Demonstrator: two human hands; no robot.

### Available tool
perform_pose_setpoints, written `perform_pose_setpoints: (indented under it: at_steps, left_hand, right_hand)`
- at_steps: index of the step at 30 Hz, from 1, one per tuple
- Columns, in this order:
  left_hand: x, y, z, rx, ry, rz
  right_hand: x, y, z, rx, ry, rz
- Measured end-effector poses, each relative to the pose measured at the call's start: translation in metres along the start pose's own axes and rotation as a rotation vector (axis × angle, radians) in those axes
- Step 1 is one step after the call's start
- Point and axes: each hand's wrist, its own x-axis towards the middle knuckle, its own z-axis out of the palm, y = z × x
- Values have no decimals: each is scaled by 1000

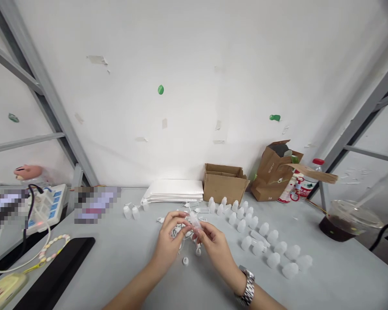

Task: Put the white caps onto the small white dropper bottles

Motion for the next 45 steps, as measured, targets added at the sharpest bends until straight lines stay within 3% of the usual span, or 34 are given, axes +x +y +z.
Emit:
perform_pose_setpoints:
  at_steps: [4,7,9,13,20,25,30,34,37,40,42,45]
  left_hand:
    - [4,4,-1,-259,-45,-216]
    - [6,7,-1,-358,-186,-345]
    - [5,7,-1,-367,-218,-376]
    - [4,4,-1,-379,-171,-412]
    - [0,2,5,-385,-204,-450]
    - [-2,4,7,-310,-158,-418]
    - [-2,1,10,-248,-157,-359]
    - [-2,-3,12,-220,-142,-325]
    - [1,-3,11,-262,-149,-340]
    - [6,2,8,-391,-175,-409]
    - [8,6,5,-492,-194,-462]
    - [10,12,3,-562,-228,-499]
  right_hand:
    - [1,0,-1,-25,41,-8]
    - [-2,5,1,-226,127,-126]
    - [-5,9,3,-330,145,-232]
    - [-7,15,7,-426,155,-338]
    - [-6,22,10,-673,248,-507]
    - [-4,23,11,-896,295,-649]
    - [-2,28,13,-950,286,-671]
    - [-2,28,13,-837,268,-596]
    - [1,17,7,-522,176,-315]
    - [8,4,-1,-59,-12,-13]
    - [11,-1,-4,162,-106,66]
    - [11,-2,-4,272,-175,90]
